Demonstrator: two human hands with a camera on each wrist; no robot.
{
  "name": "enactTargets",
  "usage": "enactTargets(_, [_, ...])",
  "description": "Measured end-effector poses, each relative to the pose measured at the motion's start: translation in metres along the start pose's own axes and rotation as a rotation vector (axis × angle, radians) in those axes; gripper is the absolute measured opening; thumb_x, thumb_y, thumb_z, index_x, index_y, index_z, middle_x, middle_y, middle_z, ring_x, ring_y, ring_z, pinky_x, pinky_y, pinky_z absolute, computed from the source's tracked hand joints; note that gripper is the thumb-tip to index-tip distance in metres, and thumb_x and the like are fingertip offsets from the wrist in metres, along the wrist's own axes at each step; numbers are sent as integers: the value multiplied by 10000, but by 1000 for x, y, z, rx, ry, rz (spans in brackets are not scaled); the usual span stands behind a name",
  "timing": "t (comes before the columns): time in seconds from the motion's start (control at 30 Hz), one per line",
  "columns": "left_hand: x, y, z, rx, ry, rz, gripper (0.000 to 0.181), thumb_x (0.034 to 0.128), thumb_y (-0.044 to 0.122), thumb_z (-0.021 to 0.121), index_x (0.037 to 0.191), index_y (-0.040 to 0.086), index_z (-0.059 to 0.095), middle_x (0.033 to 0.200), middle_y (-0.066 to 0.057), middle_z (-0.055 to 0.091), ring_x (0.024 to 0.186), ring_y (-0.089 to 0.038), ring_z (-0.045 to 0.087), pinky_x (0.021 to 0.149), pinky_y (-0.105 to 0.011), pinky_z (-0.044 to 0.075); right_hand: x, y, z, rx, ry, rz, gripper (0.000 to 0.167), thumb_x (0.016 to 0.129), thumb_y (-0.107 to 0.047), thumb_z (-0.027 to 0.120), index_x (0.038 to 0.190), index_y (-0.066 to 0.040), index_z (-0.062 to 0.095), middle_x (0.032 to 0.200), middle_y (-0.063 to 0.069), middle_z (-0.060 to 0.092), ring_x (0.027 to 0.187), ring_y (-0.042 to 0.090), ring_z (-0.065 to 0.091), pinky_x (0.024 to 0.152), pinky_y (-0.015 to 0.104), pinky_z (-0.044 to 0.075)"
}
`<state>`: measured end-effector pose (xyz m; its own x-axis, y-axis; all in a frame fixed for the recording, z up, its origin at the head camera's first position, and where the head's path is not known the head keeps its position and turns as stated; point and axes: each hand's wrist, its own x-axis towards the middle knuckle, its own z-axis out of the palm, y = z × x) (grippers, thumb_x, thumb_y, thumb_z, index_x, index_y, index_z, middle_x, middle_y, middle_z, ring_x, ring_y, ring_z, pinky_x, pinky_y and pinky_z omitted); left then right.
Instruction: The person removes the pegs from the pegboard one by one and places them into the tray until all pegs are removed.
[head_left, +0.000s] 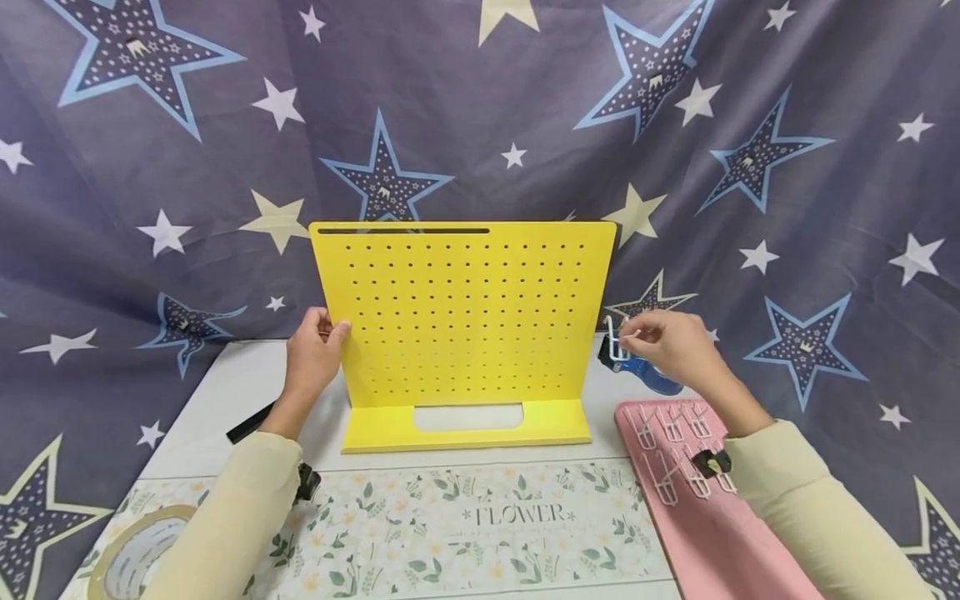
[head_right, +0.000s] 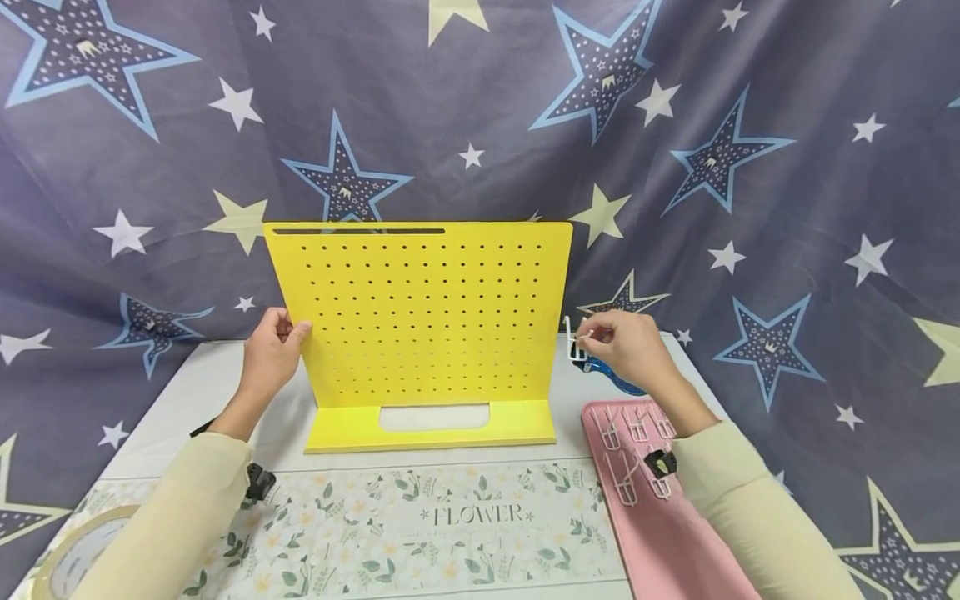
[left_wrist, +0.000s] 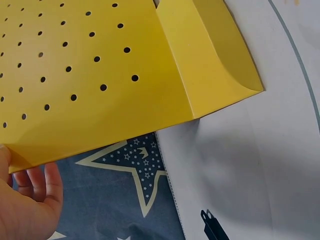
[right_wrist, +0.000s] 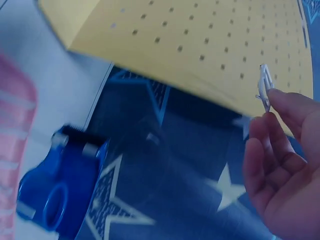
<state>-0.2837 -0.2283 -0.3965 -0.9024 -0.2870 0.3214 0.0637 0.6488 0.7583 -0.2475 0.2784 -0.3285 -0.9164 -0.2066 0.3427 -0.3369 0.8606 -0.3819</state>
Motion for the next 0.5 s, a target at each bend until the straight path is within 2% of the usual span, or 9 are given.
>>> enactTargets(0.23, [1,2,1,-1,7,7,283,1049,298,570,1147,38,518,1087,-175,645,1022,-334,624,835,-402,468,-23,36,-21,-29,-4,46,68,910,-191,765,970,-169,787,860,35,758,758,164,639,645,294,475])
enactTargets(0.5, [-1,2,0,11,-5,-20,297,1055,311,557,1161,39,501,1106,-168,624,1035,-329,608,819,-391,465,-39,83,-36,-115,23,26,38,890,-195,775,912,-164,776,766,4,747,651,20,578,613,309,429])
